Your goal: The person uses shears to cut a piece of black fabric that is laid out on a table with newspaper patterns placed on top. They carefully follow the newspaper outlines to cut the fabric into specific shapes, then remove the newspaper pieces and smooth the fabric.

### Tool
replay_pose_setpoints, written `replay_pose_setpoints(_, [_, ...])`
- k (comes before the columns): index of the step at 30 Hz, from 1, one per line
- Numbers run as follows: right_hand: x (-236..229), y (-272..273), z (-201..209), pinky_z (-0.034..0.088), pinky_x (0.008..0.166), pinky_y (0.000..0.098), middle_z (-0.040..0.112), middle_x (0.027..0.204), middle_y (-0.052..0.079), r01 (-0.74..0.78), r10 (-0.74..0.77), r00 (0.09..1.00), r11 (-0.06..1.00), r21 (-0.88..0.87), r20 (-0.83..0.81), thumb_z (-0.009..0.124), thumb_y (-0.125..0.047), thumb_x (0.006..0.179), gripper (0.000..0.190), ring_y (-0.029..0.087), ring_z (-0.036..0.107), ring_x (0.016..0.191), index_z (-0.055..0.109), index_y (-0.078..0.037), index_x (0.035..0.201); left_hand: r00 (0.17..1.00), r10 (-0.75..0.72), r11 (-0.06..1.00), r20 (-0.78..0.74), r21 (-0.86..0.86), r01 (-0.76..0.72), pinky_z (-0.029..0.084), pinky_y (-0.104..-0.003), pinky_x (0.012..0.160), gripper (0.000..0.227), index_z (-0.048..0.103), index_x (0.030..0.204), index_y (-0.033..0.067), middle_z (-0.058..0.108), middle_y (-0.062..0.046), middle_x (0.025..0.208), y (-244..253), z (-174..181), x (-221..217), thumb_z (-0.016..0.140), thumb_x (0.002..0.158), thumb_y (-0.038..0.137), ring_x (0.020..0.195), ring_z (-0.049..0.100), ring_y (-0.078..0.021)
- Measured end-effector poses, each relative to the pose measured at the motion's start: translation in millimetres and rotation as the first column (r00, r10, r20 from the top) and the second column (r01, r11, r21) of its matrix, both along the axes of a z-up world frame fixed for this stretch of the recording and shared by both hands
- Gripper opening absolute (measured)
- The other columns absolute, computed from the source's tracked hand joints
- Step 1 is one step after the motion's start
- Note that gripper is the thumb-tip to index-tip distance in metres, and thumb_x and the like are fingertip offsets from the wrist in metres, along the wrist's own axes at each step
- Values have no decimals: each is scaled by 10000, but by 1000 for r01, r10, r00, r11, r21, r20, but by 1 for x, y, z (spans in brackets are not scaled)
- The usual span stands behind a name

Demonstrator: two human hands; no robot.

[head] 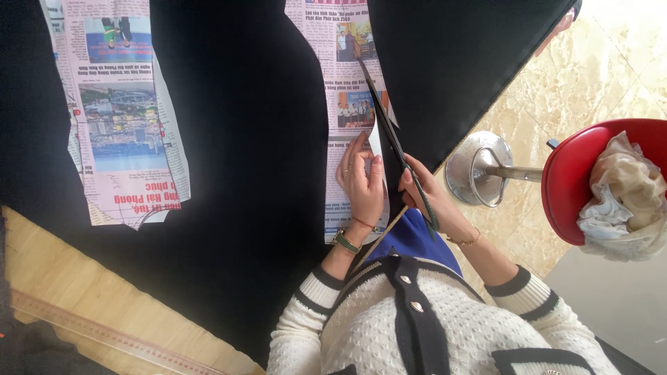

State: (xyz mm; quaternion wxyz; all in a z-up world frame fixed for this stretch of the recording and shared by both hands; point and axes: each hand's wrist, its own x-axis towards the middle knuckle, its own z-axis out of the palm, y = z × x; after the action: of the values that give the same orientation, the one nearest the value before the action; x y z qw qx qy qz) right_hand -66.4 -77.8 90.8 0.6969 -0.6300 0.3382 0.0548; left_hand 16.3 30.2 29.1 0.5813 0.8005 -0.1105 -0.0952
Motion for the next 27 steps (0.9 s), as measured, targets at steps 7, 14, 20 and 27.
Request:
replay_pose_setpoints(7, [11, 2, 5, 409, 527, 225, 544, 887, 100, -2, 2, 1000, 1000, -13, -14, 495, -412, 1071, 607, 120, 537, 621, 387, -100, 1580, 1000, -5, 1000, -20, -20, 4, 236, -448, 1133, 186, 520, 972, 177, 534, -5, 1519, 3, 4, 1, 503, 1060, 340, 1433, 443, -248])
replay_pose_setpoints(14, [18, 3, 9, 412, 526, 237, 522, 894, 116, 10, -10, 1000, 1000, 1, -4, 478, -400, 1079, 596, 130, 527, 635, 381, -85, 1576, 998, 9, 998, -58, -64, -13, 247, -450, 1139, 201, 517, 961, 183, 542, -9, 1515, 2, 5, 3, 491, 1066, 351, 1413, 464, -251])
replay_pose_setpoints(20, [34, 8, 13, 408, 541, 232, 513, 913, 131, 6, -7, 1000, 1000, 9, 30, 453, -410, 1088, 607, 128, 519, 662, 365, -65, 1579, 996, 18, 992, -88, -124, -29, 262, -458, 1128, 220, 512, 963, 158, 574, -60, 1474, 4, -3, 4, 494, 1064, 353, 1383, 489, -293])
replay_pose_setpoints(27, [42, 15, 17, 438, 528, 238, 511, 899, 124, 24, -25, 999, 999, 25, 33, 467, -395, 1092, 603, 119, 528, 648, 362, -47, 1574, 976, 29, 978, -216, -195, -73, 307, -460, 1089, 224, 514, 992, 170, 603, -86, 1398, 6, -2, 3, 498, 1065, 381, 1233, 544, -327])
